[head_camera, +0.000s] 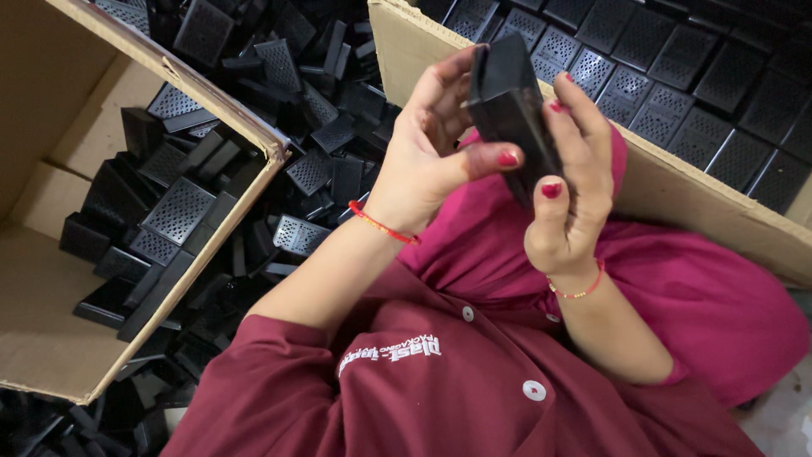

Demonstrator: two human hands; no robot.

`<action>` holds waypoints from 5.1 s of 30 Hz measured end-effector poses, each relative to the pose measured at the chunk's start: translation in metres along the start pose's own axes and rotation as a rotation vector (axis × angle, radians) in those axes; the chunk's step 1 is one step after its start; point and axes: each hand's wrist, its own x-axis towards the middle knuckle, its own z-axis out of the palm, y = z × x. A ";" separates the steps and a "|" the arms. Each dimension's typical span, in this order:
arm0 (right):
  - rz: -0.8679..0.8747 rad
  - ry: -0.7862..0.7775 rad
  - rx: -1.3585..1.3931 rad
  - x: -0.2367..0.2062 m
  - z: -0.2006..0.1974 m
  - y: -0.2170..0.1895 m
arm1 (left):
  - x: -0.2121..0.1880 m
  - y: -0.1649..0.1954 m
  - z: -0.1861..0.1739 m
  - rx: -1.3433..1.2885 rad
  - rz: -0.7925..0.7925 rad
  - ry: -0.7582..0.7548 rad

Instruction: The person sits on the floor and repeatedly picks up small black plastic components from a cardboard box. They turn each piece over in their hands to view different sides, then place it back into the box. The process continues with multiple identical items.

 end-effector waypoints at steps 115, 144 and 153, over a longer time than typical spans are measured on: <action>0.203 0.080 0.715 0.000 -0.021 0.025 | 0.007 -0.033 -0.023 -0.370 -0.095 -0.050; 0.358 -0.017 0.920 -0.001 -0.039 0.040 | 0.021 -0.114 -0.288 1.849 -0.576 0.194; 0.339 -0.055 0.893 0.002 -0.039 0.040 | 0.059 -0.194 -0.333 1.653 -0.323 0.525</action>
